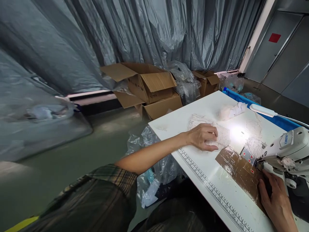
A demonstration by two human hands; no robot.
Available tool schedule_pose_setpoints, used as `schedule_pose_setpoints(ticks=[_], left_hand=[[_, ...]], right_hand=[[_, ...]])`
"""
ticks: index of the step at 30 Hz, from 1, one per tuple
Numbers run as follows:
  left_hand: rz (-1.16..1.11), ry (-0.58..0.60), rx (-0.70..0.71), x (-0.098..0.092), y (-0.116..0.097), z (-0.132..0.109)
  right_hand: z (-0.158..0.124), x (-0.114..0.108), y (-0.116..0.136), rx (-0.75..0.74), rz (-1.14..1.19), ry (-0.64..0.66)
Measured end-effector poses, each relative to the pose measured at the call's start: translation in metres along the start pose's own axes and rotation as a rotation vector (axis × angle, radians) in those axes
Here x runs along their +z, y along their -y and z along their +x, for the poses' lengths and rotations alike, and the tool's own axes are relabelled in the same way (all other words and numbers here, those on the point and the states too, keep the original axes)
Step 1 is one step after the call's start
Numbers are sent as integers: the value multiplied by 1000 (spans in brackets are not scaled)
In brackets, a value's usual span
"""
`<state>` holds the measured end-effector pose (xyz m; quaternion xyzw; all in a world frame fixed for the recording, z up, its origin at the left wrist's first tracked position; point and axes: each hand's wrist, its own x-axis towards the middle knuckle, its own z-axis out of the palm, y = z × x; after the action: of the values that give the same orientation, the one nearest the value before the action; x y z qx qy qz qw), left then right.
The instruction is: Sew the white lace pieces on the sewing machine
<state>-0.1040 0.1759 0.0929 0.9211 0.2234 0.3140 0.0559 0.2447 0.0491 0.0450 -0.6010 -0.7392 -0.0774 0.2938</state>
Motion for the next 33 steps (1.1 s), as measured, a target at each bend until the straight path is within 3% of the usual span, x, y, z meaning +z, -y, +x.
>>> schedule_pose_setpoints(ticks=[3, 9, 11, 13, 17, 19, 23, 27, 30, 33], left_hand=[[-115, -41, -40, -9, -10, -10], [-9, -354, -467, -40, 4, -8], [-48, -256, -529, -48, 12, -1], [-87, -74, -540, -49, 19, 6], [-57, 183, -508, -37, 25, 17], [-28, 203, -485, -31, 25, 19], [-4, 79, -332, -30, 14, 21], [-74, 101, -178, -25, -16, 32], [-302, 272, -84, -11, -55, 42], [-552, 456, 55, 2, -95, 51]], right_hand=[[-1, -1, -1, 5, 2, 20], [-3, -2, -4, -24, -39, 41], [-2, -2, -4, -29, -43, 24], [-2, -1, -4, -30, -40, 14], [0, -2, -2, -33, -34, 15], [0, -2, -2, -29, -26, 23], [-1, -5, 1, -40, -12, 13], [3, -15, 19, -142, 102, -28], [7, -25, 44, -181, 223, -22], [7, -39, 66, -190, 339, 111]])
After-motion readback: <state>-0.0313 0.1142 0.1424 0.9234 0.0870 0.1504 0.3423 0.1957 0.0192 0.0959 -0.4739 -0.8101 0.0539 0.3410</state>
